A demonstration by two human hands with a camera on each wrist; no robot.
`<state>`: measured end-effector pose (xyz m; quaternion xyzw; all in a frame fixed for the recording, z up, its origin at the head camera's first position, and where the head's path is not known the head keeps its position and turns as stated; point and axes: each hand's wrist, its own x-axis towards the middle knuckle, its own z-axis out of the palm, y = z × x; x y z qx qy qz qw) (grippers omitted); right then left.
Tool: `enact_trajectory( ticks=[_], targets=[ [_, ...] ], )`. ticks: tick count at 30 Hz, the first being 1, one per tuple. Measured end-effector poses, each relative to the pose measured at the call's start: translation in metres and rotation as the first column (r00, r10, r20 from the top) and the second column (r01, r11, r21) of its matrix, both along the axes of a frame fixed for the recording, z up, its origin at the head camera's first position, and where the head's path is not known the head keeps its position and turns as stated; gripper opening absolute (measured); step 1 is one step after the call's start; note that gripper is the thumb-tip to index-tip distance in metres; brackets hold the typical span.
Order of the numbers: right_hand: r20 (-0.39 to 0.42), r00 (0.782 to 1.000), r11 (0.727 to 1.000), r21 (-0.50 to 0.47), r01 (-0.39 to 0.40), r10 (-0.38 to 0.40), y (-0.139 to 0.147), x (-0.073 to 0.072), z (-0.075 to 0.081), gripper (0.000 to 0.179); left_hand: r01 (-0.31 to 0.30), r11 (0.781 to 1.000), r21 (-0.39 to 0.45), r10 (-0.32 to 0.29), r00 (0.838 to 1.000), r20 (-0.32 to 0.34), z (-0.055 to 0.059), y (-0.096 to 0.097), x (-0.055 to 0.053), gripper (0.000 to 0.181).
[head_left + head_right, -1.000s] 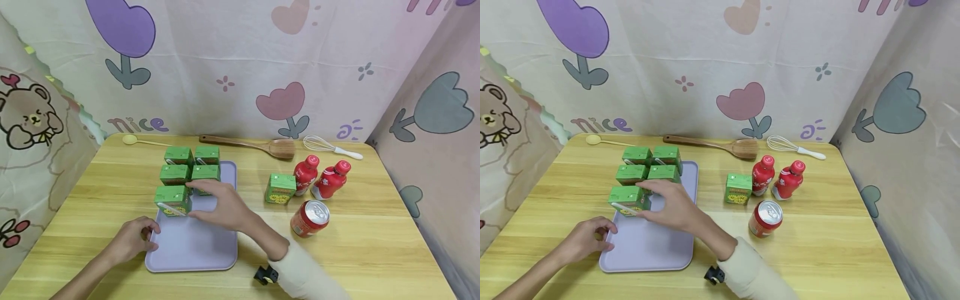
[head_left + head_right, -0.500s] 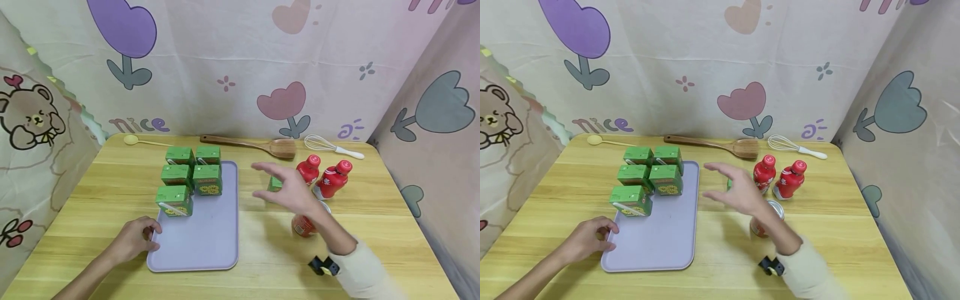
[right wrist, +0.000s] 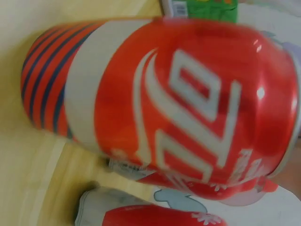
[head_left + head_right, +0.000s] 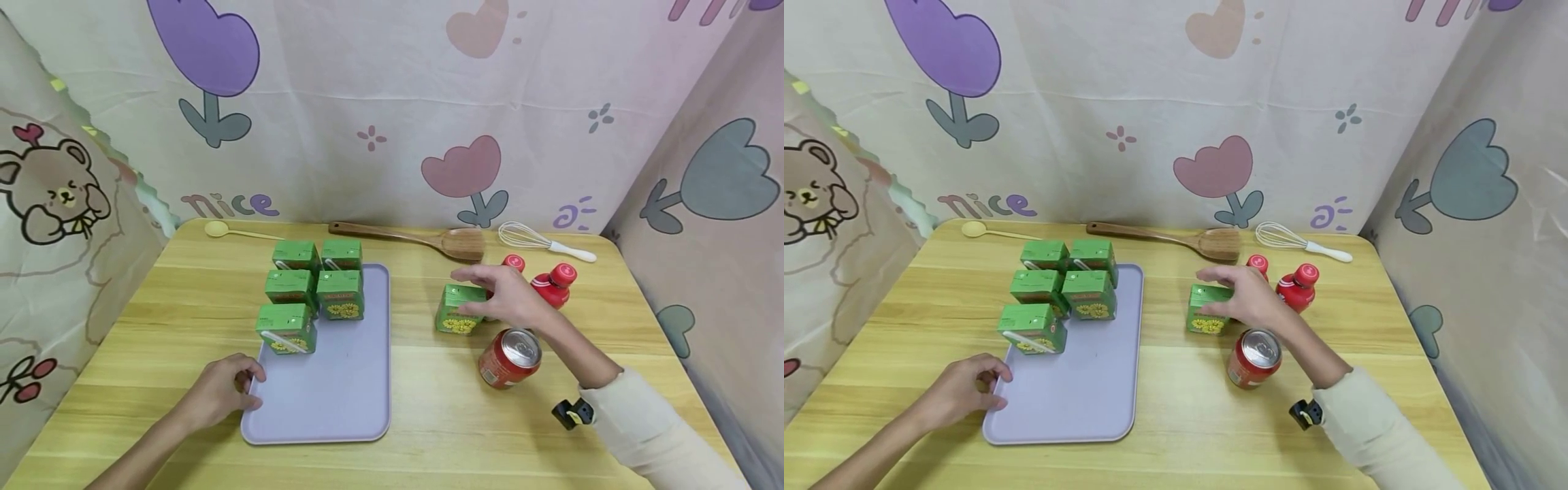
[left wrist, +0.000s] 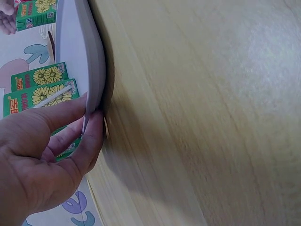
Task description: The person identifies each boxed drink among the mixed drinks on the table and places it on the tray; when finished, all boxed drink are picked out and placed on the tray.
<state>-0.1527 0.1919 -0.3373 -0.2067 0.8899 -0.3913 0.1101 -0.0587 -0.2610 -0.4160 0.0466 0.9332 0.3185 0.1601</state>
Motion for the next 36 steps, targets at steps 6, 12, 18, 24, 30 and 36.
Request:
enact_trajectory(
  ticks=[6,12,18,24,30,36],
  targets=[
    [0.007,1.000,0.995,0.095,-0.006,0.005,0.0022,-0.0038,-0.0023,0.048,0.003,1.000,-0.004,-0.003,1.000,0.002,-0.0001,0.0004,-0.0013,0.032],
    [0.022,1.000,0.994,0.109,-0.002,0.000,0.0019,-0.0041,-0.0027,0.048,-0.002,1.000,-0.009,0.002,1.000,-0.003,0.0006,0.0014,-0.0002,0.032],
    [0.011,1.000,0.991,0.135,-0.007,0.005,0.0012,-0.0035,-0.0044,0.050,-0.003,1.000,-0.009,0.003,1.000,-0.005,0.0005,0.0009,0.0006,0.032],
    [0.024,1.000,0.985,0.171,-0.009,0.005,0.0002,-0.0006,-0.0055,0.053,-0.007,1.000,-0.005,0.007,1.000,-0.004,0.0007,0.0007,0.0014,0.032],
    [-0.006,1.000,0.979,0.206,-0.010,0.012,-0.0022,0.0026,-0.0064,0.055,-0.011,1.000,-0.008,0.011,1.000,-0.003,0.0013,0.0009,0.0014,0.032],
    [-0.034,0.999,0.979,0.202,-0.008,0.015,-0.0051,0.0054,-0.0074,0.052,-0.012,1.000,-0.006,0.012,1.000,0.004,0.0025,0.0019,0.0017,0.032]
  ],
)
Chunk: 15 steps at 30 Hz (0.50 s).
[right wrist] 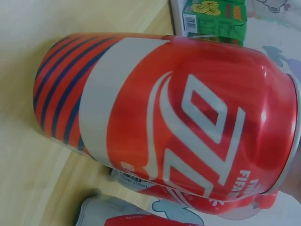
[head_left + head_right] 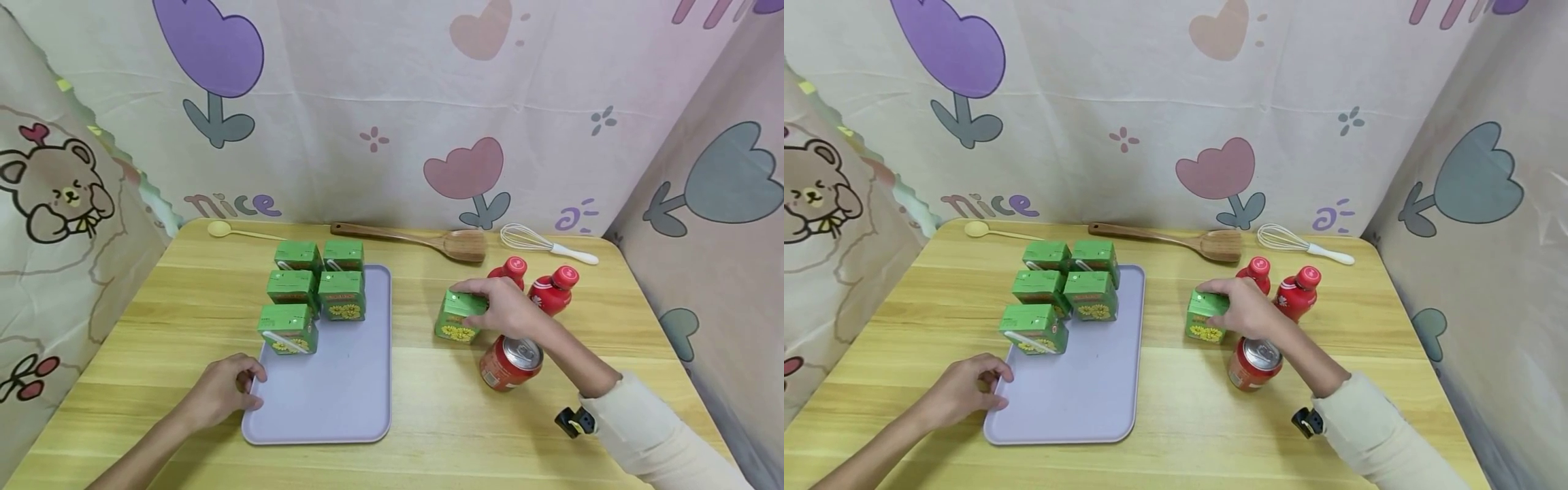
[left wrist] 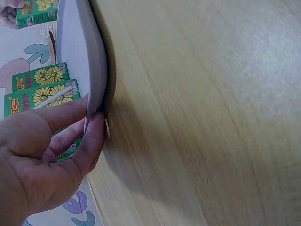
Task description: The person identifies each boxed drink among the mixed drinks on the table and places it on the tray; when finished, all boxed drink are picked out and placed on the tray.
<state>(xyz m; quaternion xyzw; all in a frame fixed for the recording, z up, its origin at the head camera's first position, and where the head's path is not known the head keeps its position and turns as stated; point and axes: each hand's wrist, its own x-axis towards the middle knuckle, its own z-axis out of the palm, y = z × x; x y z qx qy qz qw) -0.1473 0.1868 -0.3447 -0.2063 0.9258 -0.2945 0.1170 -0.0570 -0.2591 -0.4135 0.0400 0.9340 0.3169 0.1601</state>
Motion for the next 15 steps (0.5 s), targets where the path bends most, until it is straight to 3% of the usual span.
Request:
enact_trajectory(
  ticks=[15],
  targets=[
    [-0.048,0.999,1.000,-0.017,0.021,-0.022,0.0000,0.0054,-0.0024,0.049,0.002,1.000,-0.005,-0.002,1.000,-0.001,-0.0002,-0.0003,-0.0002,0.032]
  ],
)
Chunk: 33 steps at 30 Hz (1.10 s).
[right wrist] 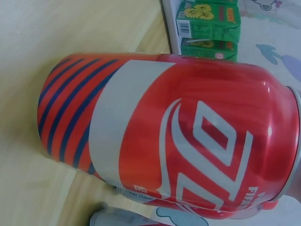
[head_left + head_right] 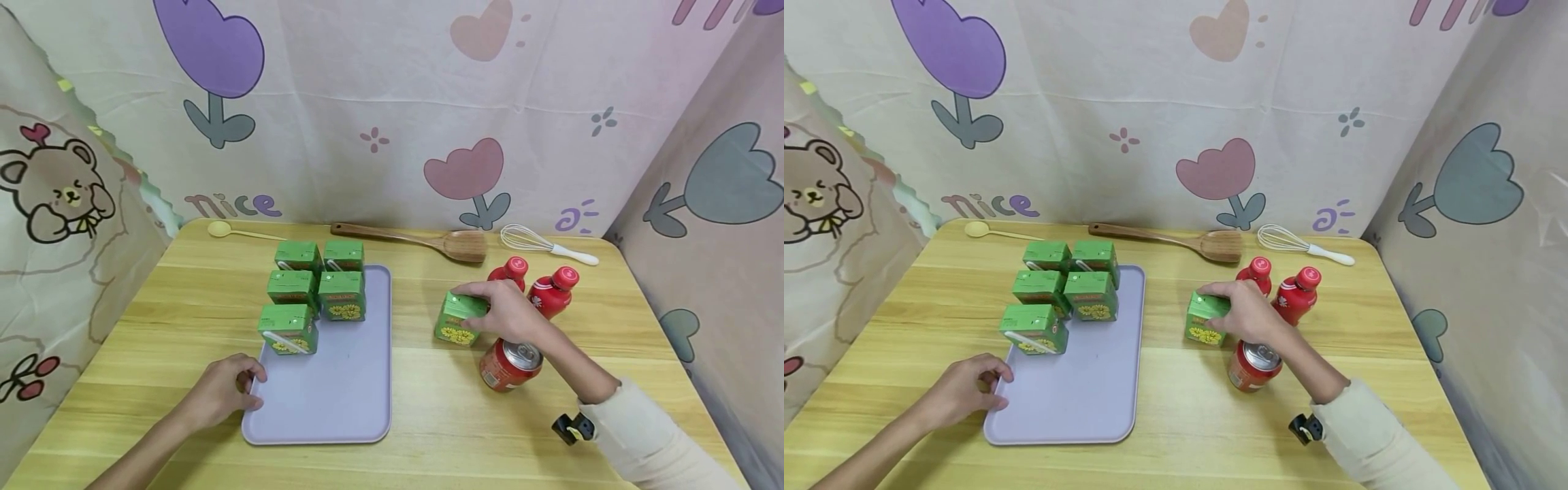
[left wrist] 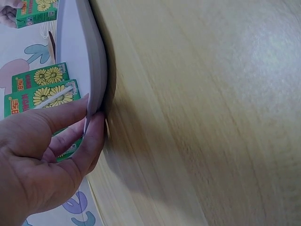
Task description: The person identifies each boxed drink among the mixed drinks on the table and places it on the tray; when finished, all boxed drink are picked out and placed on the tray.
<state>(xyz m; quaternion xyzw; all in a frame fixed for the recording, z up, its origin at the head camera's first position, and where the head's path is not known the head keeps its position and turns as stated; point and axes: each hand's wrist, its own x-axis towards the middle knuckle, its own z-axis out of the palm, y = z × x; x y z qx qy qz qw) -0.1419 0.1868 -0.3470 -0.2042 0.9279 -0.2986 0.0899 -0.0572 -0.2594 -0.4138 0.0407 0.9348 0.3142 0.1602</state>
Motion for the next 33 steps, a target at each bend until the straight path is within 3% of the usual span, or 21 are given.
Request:
enact_trajectory(
  ticks=[6,17,33],
  targets=[
    [0.020,0.999,0.999,-0.011,0.035,-0.035,0.000,0.002,0.004,0.049,-0.002,1.000,0.002,0.002,1.000,0.001,0.000,0.000,0.000,0.032],
    [-0.035,0.997,0.990,-0.125,0.068,-0.072,-0.002,0.009,0.010,0.049,-0.007,1.000,0.012,0.007,1.000,0.003,0.000,0.000,0.000,0.032],
    [-0.004,0.997,0.932,-0.354,0.073,-0.080,-0.019,0.020,0.016,0.047,-0.006,1.000,0.012,0.006,1.000,-0.012,-0.001,0.000,0.001,0.033]
  ],
)
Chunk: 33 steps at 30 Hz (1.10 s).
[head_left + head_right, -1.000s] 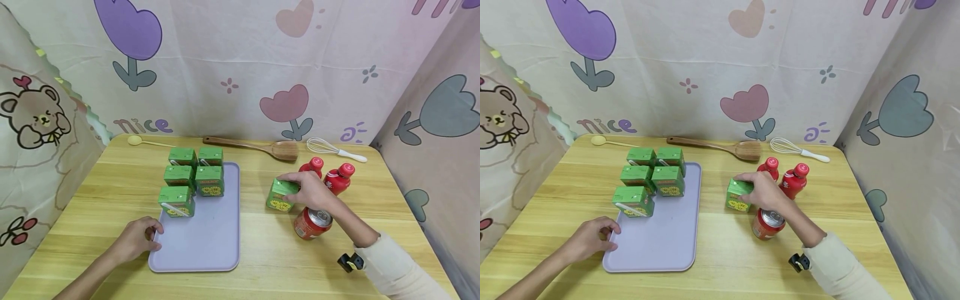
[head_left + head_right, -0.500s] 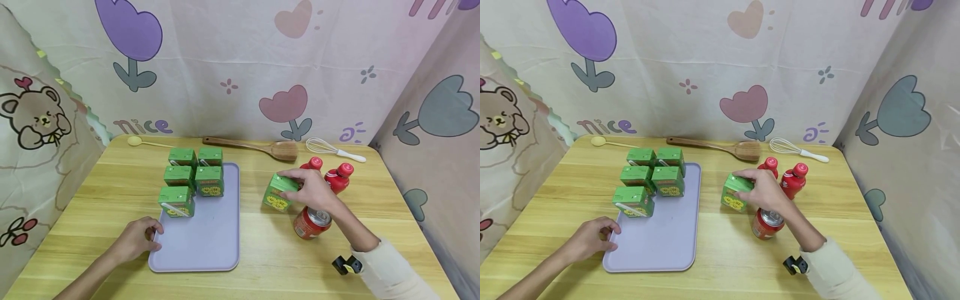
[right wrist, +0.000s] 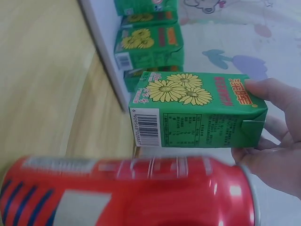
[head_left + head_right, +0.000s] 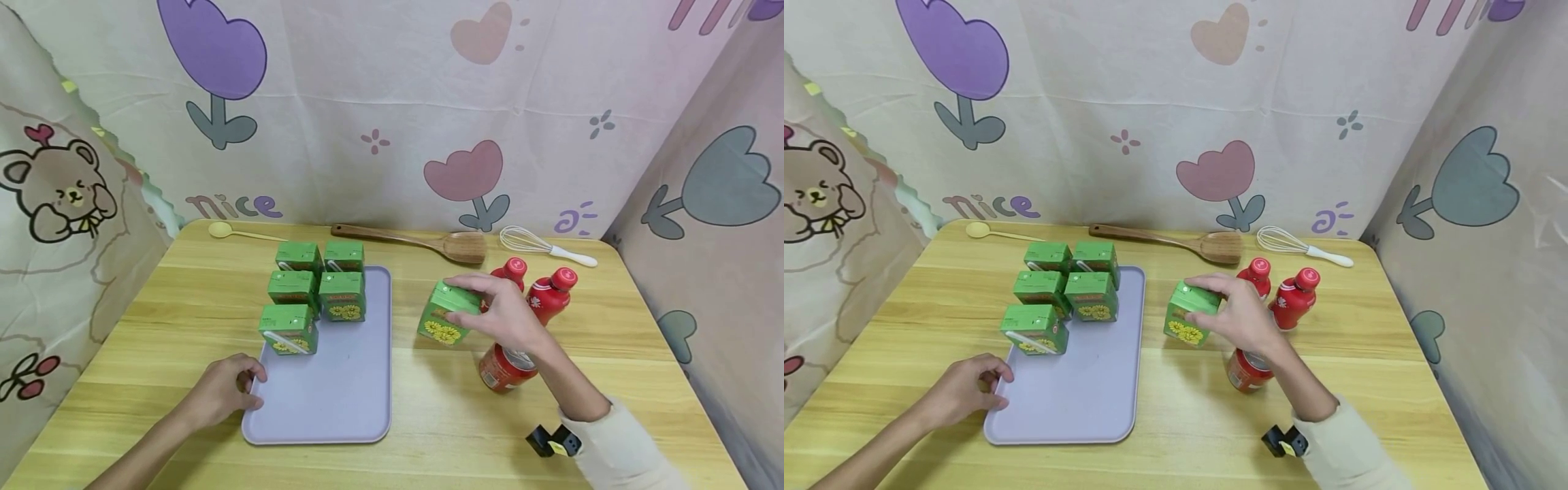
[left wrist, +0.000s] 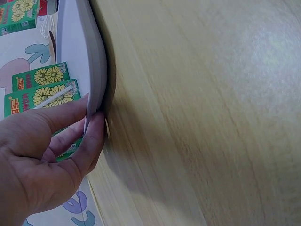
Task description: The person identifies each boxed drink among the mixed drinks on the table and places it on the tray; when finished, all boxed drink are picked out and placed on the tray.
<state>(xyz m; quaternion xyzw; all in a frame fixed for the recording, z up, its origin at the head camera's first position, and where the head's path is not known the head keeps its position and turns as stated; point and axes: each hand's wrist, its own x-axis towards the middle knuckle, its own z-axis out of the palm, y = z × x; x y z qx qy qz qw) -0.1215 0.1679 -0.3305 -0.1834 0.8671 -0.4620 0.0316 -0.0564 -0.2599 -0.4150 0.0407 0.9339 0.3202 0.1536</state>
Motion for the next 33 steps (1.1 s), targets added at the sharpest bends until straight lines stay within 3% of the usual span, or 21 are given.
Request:
enact_trajectory(
  ticks=[5,13,23,33],
  targets=[
    [0.040,0.999,0.997,-0.084,-0.002,0.005,-0.011,0.005,0.001,0.046,0.007,1.000,0.000,-0.007,1.000,0.000,-0.001,-0.001,-0.001,0.032],
    [-0.012,0.996,0.981,-0.170,-0.089,0.088,-0.033,0.007,0.001,0.047,0.009,1.000,0.004,-0.009,1.000,0.001,-0.001,-0.001,-0.002,0.032],
    [-0.091,0.984,0.973,-0.161,-0.168,0.155,-0.068,0.005,-0.001,0.046,0.006,1.000,-0.005,-0.006,1.000,0.001,-0.002,-0.002,-0.002,0.032],
    [-0.161,0.960,0.951,-0.170,-0.257,0.231,-0.108,-0.004,-0.013,0.043,0.011,1.000,-0.008,-0.011,1.000,-0.010,-0.002,-0.002,-0.001,0.032]
  ],
)
